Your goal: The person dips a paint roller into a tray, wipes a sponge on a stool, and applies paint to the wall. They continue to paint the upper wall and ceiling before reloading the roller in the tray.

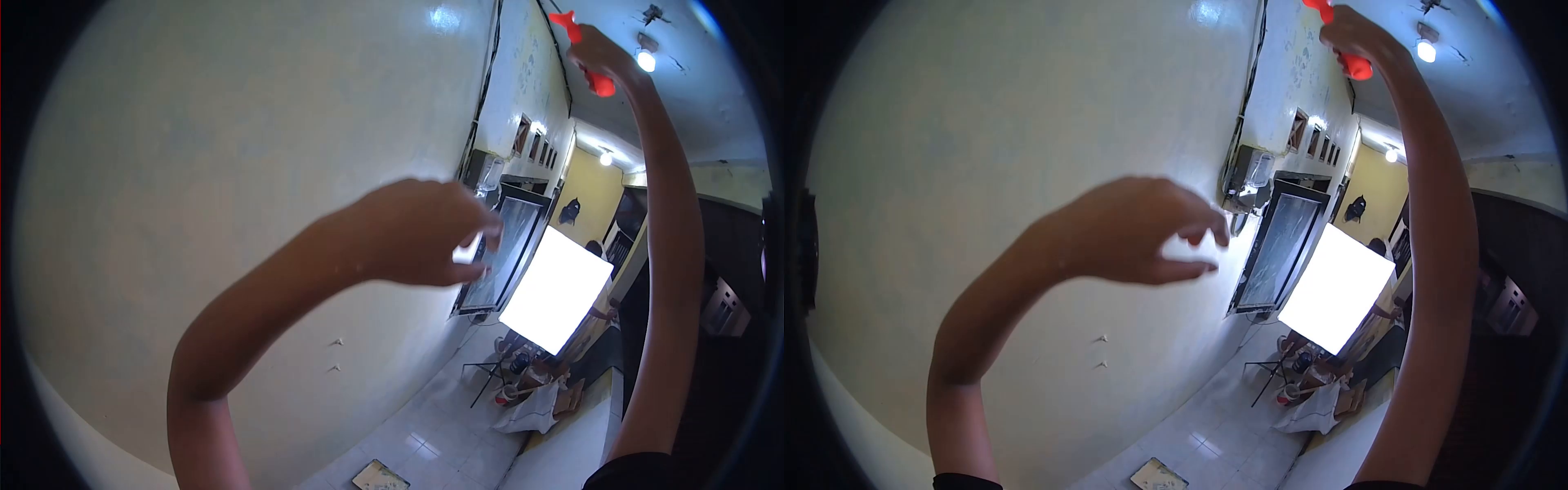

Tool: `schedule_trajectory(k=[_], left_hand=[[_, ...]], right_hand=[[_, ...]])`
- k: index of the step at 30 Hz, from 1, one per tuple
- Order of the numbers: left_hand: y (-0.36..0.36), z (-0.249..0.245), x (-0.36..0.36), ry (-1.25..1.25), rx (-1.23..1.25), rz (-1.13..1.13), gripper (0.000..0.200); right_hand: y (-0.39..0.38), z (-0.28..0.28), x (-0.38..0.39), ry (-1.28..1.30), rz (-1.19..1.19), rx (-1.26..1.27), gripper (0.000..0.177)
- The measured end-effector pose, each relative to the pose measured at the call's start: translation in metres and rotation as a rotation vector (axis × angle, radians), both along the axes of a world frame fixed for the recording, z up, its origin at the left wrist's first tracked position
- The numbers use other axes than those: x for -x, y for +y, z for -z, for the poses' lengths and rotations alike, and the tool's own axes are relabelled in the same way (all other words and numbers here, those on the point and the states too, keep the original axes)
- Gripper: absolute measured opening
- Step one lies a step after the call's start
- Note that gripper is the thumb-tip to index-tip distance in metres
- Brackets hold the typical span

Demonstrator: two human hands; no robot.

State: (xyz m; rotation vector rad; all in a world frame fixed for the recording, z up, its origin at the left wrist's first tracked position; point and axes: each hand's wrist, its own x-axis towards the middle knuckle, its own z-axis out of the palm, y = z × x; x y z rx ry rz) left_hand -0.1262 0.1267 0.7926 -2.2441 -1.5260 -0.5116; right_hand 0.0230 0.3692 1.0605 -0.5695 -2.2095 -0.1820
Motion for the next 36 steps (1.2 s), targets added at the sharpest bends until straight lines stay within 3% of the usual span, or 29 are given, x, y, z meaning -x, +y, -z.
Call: schedule_trajectory(k=[5, 8, 10, 12, 14, 17, 19, 20, 23, 24, 27, 28, 29, 33, 36], left_hand=[[0.008, -0.042, 0.017, -0.06, -0.174, -0.053, 0.02], [-0.009, -0.039, 0.039, -0.082, -0.334, -0.099, 0.02], [-0.034, -0.034, 0.06, -0.073, -0.529, -0.145, 0.021], [-0.072, -0.004, 0.076, -0.032, -0.849, -0.227, 0.023], [-0.117, 0.041, 0.071, -0.072, -1.062, -0.325, 0.025], [-0.174, 0.142, 0.079, -0.07, -1.256, -0.52, 0.024], [-0.187, 0.189, 0.099, -0.007, -1.371, -0.479, 0.037], [-0.185, 0.2, 0.105, 0.002, -1.369, -0.547, 0.038], [-0.166, 0.21, 0.14, -0.025, -1.4, -0.693, 0.04], [-0.163, 0.205, 0.146, 0.256, -1.326, -0.913, 0.043], [-0.162, 0.214, 0.157, 0.156, -1.369, -0.625, 0.044], [-0.161, 0.215, 0.161, 0.158, -1.391, -0.585, 0.041], [-0.163, 0.218, 0.16, 0.138, -1.385, -0.588, 0.041], [-0.164, 0.217, 0.158, 0.167, -1.328, -0.689, 0.034], [-0.166, 0.215, 0.155, 0.155, -1.31, -0.734, 0.033]], right_hand=[[-0.011, -0.006, 0.006, 0.115, -0.074, -0.156, 0.012], [-0.018, -0.004, 0.0, 0.191, -0.11, -0.234, 0.014], [-0.024, 0.009, -0.016, 0.284, -0.013, -0.255, 0.04], [-0.027, 0.052, -0.046, 0.372, -0.139, -0.185, 0.059], [-0.064, 0.124, -0.073, 0.385, -0.12, 0.003, 0.055], [-0.081, 0.216, -0.084, 0.426, -0.087, 0.01, 0.056], [-0.085, 0.253, -0.081, 0.507, -0.05, 0.011, 0.058], [-0.102, 0.255, -0.079, 0.367, 0.012, 0.174, 0.055], [-0.111, 0.245, -0.051, 0.314, -0.062, 0.289, 0.051], [-0.106, 0.228, -0.037, 0.366, -0.097, 0.177, 0.051], [-0.082, 0.156, -0.003, 0.34, -0.112, -0.206, 0.055], [-0.075, 0.124, 0.005, 0.338, -0.02, -0.23, 0.055], [-0.075, 0.096, 0.011, 0.331, 0.06, -0.254, 0.055], [-0.108, 0.033, 0.023, 0.41, -0.001, -0.183, 0.057], [-0.101, 0.045, 0.006, 0.351, 0.017, -0.184, 0.058]])
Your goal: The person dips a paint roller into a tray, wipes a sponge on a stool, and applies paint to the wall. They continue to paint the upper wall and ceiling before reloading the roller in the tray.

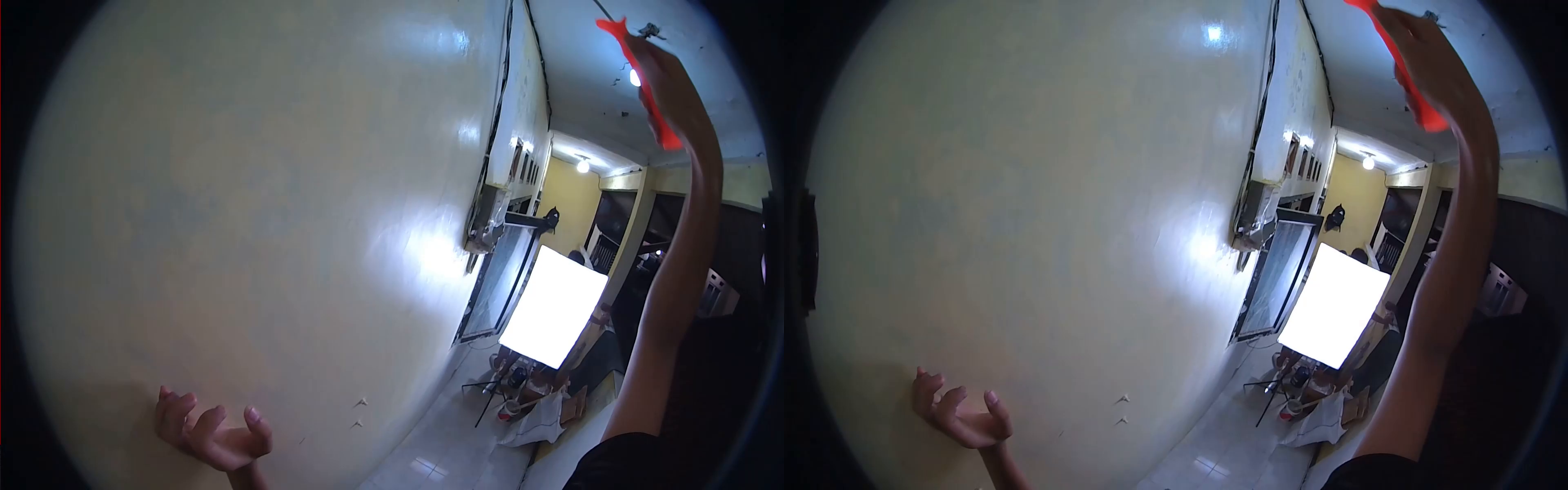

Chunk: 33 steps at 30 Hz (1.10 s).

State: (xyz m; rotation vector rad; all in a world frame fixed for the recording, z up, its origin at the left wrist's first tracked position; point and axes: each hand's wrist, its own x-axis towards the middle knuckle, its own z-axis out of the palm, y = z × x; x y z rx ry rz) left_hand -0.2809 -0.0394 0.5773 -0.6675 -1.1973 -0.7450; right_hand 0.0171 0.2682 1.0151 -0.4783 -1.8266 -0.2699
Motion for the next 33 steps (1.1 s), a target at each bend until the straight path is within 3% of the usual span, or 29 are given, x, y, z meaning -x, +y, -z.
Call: schedule_trajectory(k=[2, 7, 8, 9, 11, 13, 16, 18, 21, 23, 26, 27, 29, 31, 33], left_hand=[[0.002, -0.003, -0.002, -0.011, -0.052, 0.018, 0.031], [0.007, -0.012, -0.007, -0.029, -0.024, -0.006, 0.032], [0.007, -0.013, -0.008, -0.026, -0.038, -0.004, 0.032], [0.006, -0.014, -0.009, -0.022, -0.048, -0.006, 0.032], [0.008, -0.015, -0.009, 0.012, -0.048, 0.005, 0.032], [0.008, -0.013, -0.007, -0.003, 0.0, 0.093, 0.032], [0.006, -0.012, -0.007, -0.044, -0.003, 0.186, 0.033], [0.003, -0.018, -0.012, -0.094, -0.039, 0.309, 0.031], [0.007, -0.028, -0.036, -0.185, -0.124, 0.472, 0.029], [0.012, -0.042, -0.065, -0.145, -0.118, 0.46, 0.027], [0.017, -0.073, -0.106, -0.213, -0.05, 1.02, 0.031], [0.015, -0.081, -0.115, -0.187, -0.047, 0.998, 0.031], [0.006, -0.088, -0.132, -0.238, 0.002, 1.594, 0.037], [-0.006, -0.087, -0.144, -0.263, 0.024, 1.626, 0.043], [-0.022, -0.075, -0.153, -0.257, 0.006, 1.808, 0.046]], right_hand=[[0.011, 0.038, -0.026, -0.096, 0.013, -0.075, 0.058], [-0.009, 0.235, -0.061, -0.108, 0.054, 0.333, 0.047], [-0.012, 0.267, -0.064, -0.17, 0.028, 0.215, 0.046], [-0.014, 0.298, -0.07, -0.205, -0.024, 0.34, 0.048], [-0.04, 0.321, -0.063, -0.202, -0.097, 0.521, 0.051], [-0.017, 0.347, -0.063, -0.211, -0.236, 0.452, 0.053], [0.002, 0.359, -0.062, -0.167, -0.34, 0.602, 0.053], [0.01, 0.354, -0.059, -0.139, -0.33, 0.514, 0.052], [0.007, 0.325, -0.049, -0.12, -0.304, 0.524, 0.051], [-0.001, 0.287, -0.043, -0.152, -0.299, 0.533, 0.051], [0.017, 0.239, -0.02, -0.073, -0.281, 0.306, 0.053], [0.018, 0.225, -0.014, -0.038, -0.291, 0.222, 0.052], [0.007, 0.201, -0.009, -0.055, -0.268, 0.236, 0.052], [0.002, 0.199, -0.009, -0.082, -0.224, 0.253, 0.051], [0.001, 0.226, -0.012, -0.093, -0.204, 0.223, 0.05]])
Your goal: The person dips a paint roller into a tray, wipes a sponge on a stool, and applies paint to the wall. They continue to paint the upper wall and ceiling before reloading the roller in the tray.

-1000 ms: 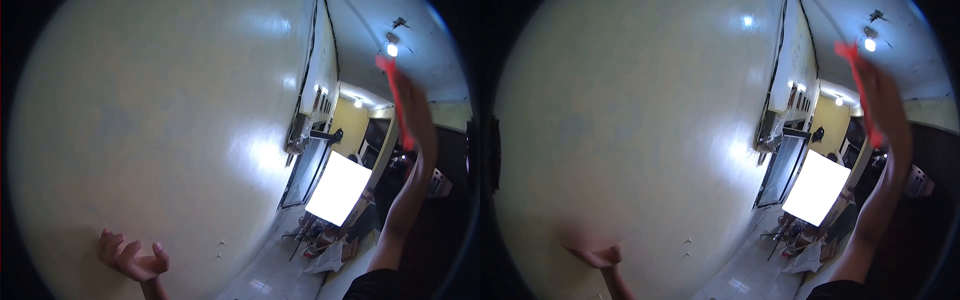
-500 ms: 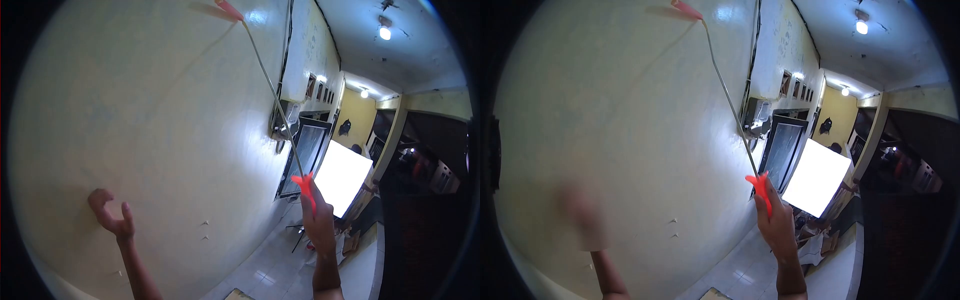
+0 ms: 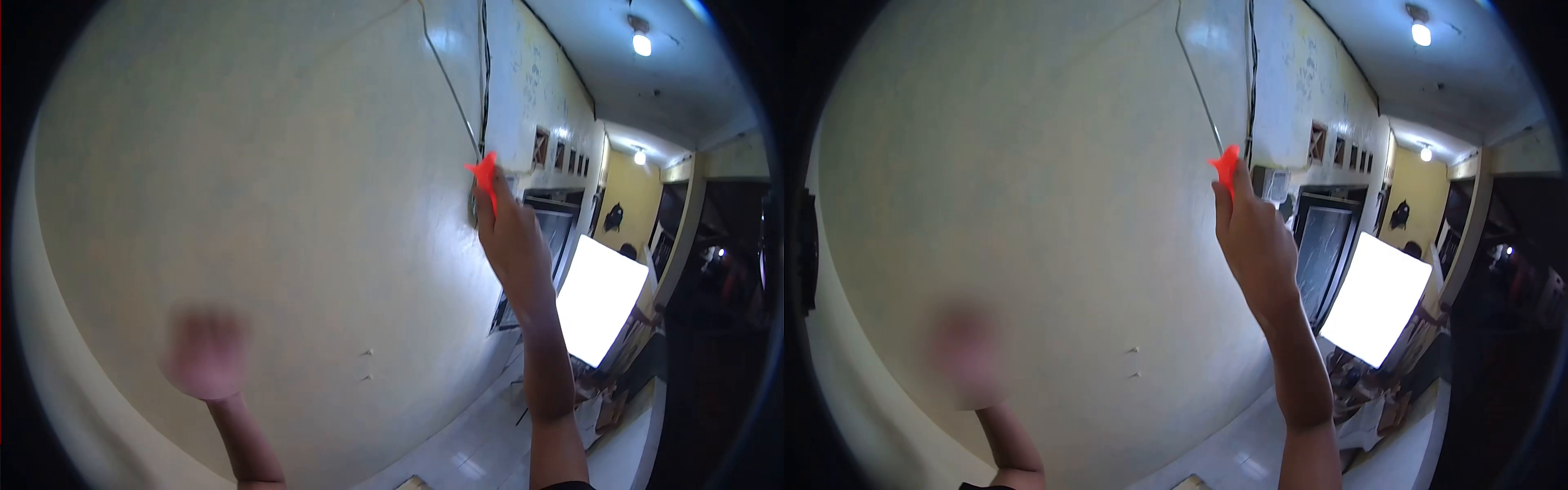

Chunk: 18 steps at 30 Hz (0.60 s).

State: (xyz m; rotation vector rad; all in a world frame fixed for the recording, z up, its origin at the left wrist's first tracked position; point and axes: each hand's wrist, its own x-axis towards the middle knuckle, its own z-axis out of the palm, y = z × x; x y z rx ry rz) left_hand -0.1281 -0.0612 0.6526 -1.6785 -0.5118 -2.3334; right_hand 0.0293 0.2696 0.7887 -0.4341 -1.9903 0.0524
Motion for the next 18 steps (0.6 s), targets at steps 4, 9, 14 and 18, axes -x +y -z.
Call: schedule_trajectory(k=[4, 9, 14, 18], left_hand=[[-0.045, 0.053, -0.011, -0.123, 0.106, -0.027, 0.05], [-0.1, 0.107, -0.021, -0.36, 0.097, 0.276, 0.044], [-0.108, 0.097, -0.027, -0.222, -0.035, 0.436, 0.045], [-0.086, 0.055, -0.049, -0.018, -0.132, 0.67, 0.035]], right_hand=[[0.006, 0.127, -0.027, -0.145, -0.113, 0.188, 0.056], [0.012, 0.333, -0.051, 0.058, -0.703, 0.893, 0.048], [-0.038, 0.452, -0.057, 0.008, -0.911, 1.377, 0.043], [-0.042, 0.496, -0.054, -0.097, -0.964, 1.431, 0.031]])
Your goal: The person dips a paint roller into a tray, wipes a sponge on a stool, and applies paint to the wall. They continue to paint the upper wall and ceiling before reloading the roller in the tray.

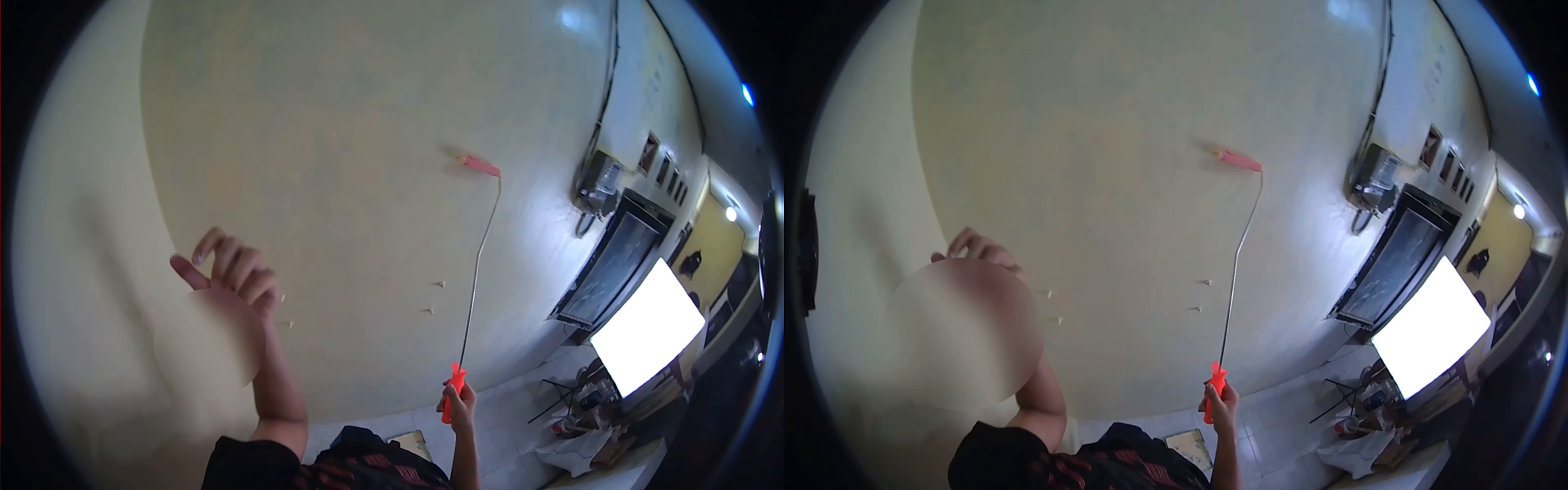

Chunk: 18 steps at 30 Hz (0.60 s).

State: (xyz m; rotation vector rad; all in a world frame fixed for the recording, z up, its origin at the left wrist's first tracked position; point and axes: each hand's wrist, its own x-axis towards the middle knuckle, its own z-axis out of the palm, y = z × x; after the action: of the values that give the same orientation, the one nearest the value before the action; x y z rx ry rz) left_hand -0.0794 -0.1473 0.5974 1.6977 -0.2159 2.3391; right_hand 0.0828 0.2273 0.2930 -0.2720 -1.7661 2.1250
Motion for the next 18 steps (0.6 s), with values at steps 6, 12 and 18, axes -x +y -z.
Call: schedule_trajectory(k=[6, 12, 18], left_hand=[[0.012, -0.072, -0.06, 0.212, -0.534, 0.447, 0.011], [0.029, -0.101, -0.071, 0.259, -0.595, 0.468, 0.011], [0.037, -0.105, -0.068, 0.243, -0.639, 0.541, 0.011]], right_hand=[[-0.017, 0.033, 0.016, -0.082, -0.104, 0.091, 0.035], [-0.036, 0.063, 0.018, -0.072, -0.151, 0.079, 0.044], [-0.033, 0.07, 0.013, 0.019, -0.072, 0.172, 0.047]])
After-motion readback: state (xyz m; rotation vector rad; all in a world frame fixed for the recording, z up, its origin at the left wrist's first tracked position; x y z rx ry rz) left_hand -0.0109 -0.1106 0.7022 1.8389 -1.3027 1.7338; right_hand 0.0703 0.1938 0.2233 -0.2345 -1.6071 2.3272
